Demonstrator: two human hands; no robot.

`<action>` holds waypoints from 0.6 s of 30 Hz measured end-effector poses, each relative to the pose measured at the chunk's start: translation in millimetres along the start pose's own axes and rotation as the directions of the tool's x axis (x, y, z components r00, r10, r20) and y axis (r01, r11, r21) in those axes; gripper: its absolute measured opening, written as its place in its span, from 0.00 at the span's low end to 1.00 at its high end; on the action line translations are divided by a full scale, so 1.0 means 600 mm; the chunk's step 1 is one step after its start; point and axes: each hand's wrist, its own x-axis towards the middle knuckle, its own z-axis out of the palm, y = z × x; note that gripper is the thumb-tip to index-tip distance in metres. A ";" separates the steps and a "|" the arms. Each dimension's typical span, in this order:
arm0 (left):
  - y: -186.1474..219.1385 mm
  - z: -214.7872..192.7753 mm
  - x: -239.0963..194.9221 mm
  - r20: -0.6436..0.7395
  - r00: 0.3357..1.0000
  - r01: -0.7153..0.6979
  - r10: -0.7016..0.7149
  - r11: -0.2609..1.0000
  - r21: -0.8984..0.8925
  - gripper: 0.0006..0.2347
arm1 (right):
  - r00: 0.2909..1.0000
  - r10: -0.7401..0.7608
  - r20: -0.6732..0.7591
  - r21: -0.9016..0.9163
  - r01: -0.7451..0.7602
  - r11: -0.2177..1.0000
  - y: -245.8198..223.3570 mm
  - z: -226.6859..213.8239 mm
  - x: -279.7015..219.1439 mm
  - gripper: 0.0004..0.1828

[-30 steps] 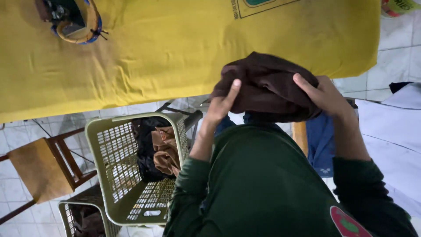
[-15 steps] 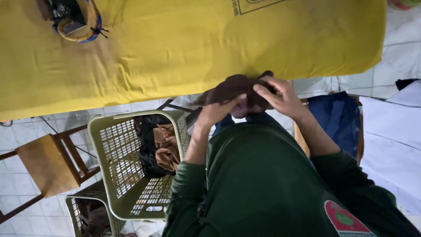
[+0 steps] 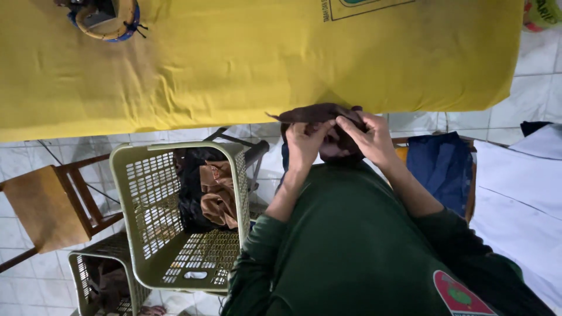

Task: Ironing and folding various garments on an ironing board.

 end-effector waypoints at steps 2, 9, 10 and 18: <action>0.009 0.001 -0.004 0.000 0.999 0.038 -0.038 0.997 -0.065 0.13 | 0.995 0.039 -0.090 0.032 -0.037 0.999 -0.019 0.010 -0.001 0.15; -0.056 0.009 0.006 0.221 0.957 -0.157 0.187 0.977 -0.145 0.06 | 0.996 -0.012 -0.089 0.058 0.017 0.998 0.034 -0.007 -0.012 0.20; -0.074 0.014 0.004 0.282 0.949 -0.072 0.139 0.969 -0.235 0.06 | 0.997 -0.007 -0.079 0.040 0.010 0.999 0.028 -0.008 -0.014 0.21; -0.060 0.007 -0.001 0.331 0.936 0.286 -0.122 0.812 -0.509 0.04 | 0.998 -0.050 -0.031 -0.078 0.047 0.996 0.019 -0.012 -0.001 0.22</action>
